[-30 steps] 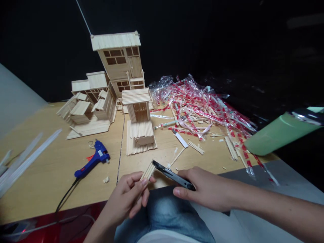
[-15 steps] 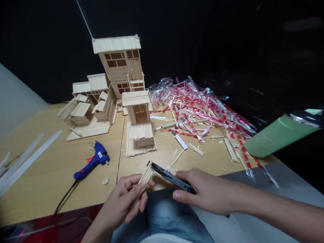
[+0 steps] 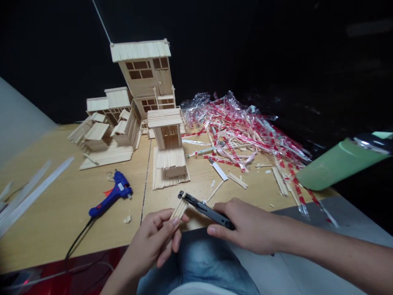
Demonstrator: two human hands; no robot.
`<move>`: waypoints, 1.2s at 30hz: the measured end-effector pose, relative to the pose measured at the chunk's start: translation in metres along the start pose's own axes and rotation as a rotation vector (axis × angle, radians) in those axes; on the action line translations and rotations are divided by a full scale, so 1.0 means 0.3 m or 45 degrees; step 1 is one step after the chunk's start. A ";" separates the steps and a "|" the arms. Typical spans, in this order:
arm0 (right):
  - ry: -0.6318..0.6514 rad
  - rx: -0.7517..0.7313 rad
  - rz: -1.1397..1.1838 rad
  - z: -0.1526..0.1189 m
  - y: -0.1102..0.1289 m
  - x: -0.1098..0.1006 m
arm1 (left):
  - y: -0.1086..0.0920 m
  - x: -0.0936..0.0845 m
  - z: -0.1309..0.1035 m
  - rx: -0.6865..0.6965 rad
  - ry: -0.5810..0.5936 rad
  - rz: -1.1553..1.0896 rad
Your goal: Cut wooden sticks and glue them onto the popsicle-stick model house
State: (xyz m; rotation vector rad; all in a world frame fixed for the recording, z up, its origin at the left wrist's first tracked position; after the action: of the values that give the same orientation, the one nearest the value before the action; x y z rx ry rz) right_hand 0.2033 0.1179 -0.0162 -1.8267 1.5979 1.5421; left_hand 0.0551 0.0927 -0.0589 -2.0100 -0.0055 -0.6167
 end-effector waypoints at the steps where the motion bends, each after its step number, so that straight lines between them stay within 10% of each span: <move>1: 0.026 0.012 -0.035 0.001 -0.002 0.009 | 0.003 0.000 -0.001 -0.003 0.000 -0.008; 20: 0.028 0.194 0.142 -0.003 -0.096 0.077 | 0.034 0.004 -0.008 0.008 0.017 -0.026; 36: -0.320 -0.051 0.970 0.065 0.082 0.073 | -0.197 -0.031 -0.071 0.686 -0.289 0.148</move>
State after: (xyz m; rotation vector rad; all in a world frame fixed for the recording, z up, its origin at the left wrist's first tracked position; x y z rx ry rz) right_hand 0.1688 0.1115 -0.0316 -0.9957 2.2709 1.9922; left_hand 0.0230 0.1075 -0.0063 -1.5317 -0.1725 -0.2696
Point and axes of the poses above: each hand's wrist, its own z-axis towards the middle knuckle, its own x-axis out of the palm, y = z × x, the point moved 10 cm from there along z, towards the middle knuckle, and after that the axes turned 12 degrees about -z, right-handed, at the moved point
